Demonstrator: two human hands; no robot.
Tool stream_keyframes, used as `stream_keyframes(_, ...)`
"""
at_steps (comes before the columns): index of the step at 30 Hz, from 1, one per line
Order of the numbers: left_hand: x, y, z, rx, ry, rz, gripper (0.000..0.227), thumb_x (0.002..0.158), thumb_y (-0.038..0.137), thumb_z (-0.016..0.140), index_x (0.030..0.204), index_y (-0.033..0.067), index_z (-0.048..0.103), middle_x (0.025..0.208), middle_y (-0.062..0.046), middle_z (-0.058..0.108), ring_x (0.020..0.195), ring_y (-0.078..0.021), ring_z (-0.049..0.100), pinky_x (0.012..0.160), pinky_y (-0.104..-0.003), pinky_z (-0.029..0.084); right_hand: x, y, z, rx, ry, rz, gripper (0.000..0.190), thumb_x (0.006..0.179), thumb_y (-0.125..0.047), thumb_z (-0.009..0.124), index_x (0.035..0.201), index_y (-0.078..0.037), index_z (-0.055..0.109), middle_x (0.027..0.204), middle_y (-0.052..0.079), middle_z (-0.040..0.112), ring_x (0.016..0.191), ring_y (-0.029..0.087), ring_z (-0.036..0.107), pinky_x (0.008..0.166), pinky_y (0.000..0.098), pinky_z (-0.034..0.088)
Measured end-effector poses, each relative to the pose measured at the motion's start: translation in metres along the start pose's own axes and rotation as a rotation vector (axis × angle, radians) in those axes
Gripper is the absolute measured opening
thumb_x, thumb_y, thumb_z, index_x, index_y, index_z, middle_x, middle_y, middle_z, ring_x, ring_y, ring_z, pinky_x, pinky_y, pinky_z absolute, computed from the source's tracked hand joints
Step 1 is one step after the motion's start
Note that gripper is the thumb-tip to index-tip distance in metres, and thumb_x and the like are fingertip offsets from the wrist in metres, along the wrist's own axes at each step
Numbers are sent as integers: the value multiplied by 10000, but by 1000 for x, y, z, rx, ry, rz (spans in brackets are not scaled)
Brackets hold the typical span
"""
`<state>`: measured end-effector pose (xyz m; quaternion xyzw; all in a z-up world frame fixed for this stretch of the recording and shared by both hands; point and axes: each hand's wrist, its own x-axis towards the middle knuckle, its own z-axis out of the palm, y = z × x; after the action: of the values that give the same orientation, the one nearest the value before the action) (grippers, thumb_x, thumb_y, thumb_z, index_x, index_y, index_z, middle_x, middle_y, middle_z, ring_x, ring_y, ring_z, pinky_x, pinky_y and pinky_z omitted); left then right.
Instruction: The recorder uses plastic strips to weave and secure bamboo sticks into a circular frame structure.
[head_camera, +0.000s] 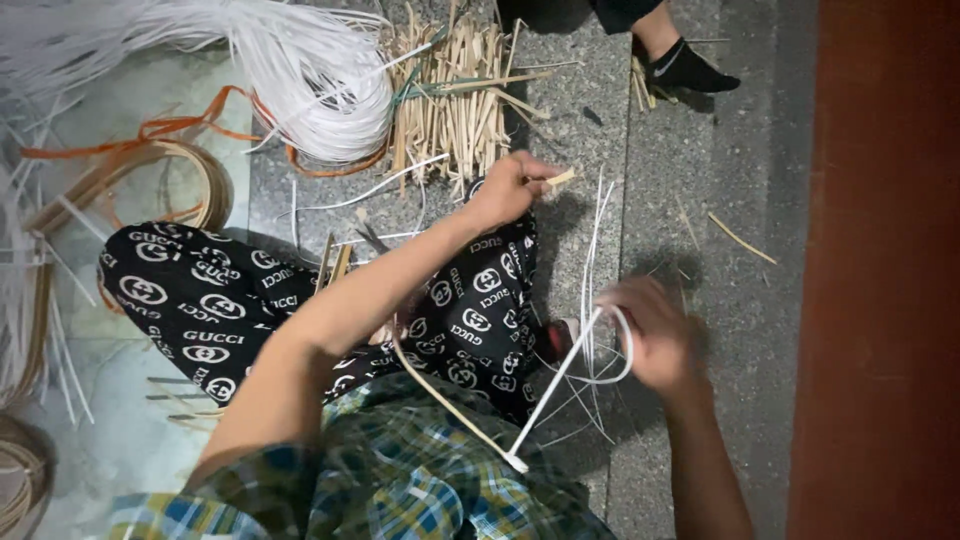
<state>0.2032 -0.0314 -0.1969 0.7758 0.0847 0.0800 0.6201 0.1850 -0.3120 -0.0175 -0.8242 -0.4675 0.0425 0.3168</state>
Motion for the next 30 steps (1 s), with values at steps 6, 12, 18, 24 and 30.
stream_keyframes(6,-85,111,-78,70,67,12,170,925,23,677,1049,66,784,847,-96,606,741,-208,627,689,-351,511,38,-42,43,172,-72,-167,230,867,35,704,1081,-47,684,1037,114,688,969,288,673,828,375,557)
stream_keyframes(12,-174,189,-132,225,80,45,179,863,27,699,1031,49,757,846,-105,595,743,-246,637,653,-368,500,61,-106,55,343,-3,-280,198,886,71,705,1060,-15,667,1016,132,661,955,315,651,830,394,541)
stream_keyframes(18,-218,210,-135,316,72,48,144,896,39,706,1039,51,706,896,-120,563,707,-282,648,611,-391,513,65,-134,60,329,105,-243,178,927,60,735,1070,-17,662,1022,110,665,958,276,662,833,362,547)
stream_keyframes(24,-220,212,-125,376,144,173,124,884,29,708,1002,49,677,903,-118,540,756,-316,640,640,-412,505,67,-139,66,341,140,-188,227,903,78,781,1062,-54,686,1010,69,678,905,218,657,786,323,527)
stream_keyframes(30,-219,214,-120,395,97,154,135,863,13,709,989,47,673,904,-112,532,715,-311,626,593,-425,496,69,-142,63,260,167,-162,236,868,49,806,1033,-89,710,988,71,653,914,226,645,812,318,527)
